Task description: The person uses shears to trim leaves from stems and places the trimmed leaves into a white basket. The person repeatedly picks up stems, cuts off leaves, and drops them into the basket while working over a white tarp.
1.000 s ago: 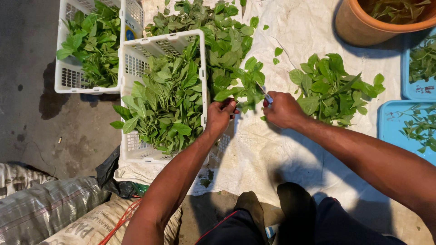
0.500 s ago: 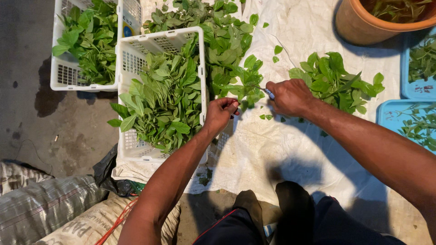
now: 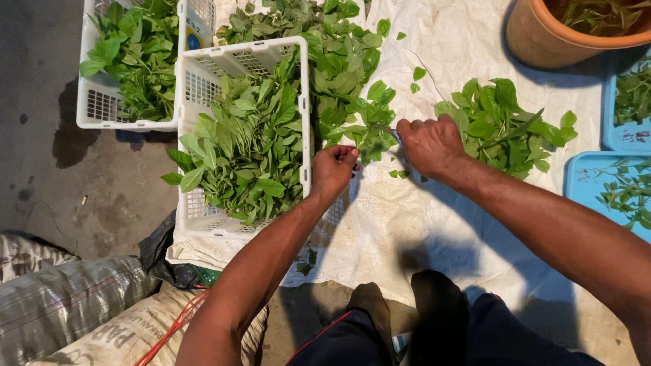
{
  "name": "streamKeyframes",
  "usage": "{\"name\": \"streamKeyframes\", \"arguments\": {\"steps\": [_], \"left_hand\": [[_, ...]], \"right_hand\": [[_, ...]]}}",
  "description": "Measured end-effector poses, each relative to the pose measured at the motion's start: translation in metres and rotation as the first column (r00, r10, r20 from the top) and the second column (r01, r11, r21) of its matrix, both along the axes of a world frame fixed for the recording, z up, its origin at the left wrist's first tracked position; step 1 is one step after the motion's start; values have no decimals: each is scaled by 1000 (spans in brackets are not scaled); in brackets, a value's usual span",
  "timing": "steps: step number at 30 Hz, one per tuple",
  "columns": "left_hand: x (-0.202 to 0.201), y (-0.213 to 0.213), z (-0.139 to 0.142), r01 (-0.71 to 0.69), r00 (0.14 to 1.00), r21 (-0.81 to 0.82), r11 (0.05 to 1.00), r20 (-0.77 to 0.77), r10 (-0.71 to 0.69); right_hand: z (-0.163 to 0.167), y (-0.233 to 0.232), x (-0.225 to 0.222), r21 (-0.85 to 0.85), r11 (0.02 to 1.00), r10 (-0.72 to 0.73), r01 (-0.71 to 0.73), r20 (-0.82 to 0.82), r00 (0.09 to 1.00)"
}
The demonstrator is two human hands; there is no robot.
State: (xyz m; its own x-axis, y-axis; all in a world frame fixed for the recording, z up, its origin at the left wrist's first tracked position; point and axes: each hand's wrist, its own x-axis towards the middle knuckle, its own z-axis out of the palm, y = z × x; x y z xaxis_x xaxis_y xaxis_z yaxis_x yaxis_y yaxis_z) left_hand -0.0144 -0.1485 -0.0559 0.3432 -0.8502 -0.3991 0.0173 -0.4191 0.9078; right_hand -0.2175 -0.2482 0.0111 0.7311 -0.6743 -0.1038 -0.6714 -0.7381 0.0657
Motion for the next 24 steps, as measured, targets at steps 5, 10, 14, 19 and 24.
{"name": "streamKeyframes", "arguments": {"steps": [5, 10, 14, 19, 24], "left_hand": [[16, 10, 5, 157, 910, -145, 977, 405, -86], [29, 13, 19, 400, 780, -268, 876, 602, -171], [27, 11, 27, 496, 738, -233, 837, 621, -264], [25, 12, 34, 573, 715, -270, 774, 626, -310], [26, 14, 36, 571, 725, -291, 768, 617, -305]], "right_hand": [[8, -12, -13, 143, 988, -87, 65, 155, 984], [18, -28, -22, 315, 943, 39, -104, 207, 978], [26, -32, -18, 441, 892, 73, -101, 81, 994], [33, -30, -7, 466, 871, 159, -154, 29, 987], [28, -31, -7, 475, 864, 133, -165, 100, 986]]}}
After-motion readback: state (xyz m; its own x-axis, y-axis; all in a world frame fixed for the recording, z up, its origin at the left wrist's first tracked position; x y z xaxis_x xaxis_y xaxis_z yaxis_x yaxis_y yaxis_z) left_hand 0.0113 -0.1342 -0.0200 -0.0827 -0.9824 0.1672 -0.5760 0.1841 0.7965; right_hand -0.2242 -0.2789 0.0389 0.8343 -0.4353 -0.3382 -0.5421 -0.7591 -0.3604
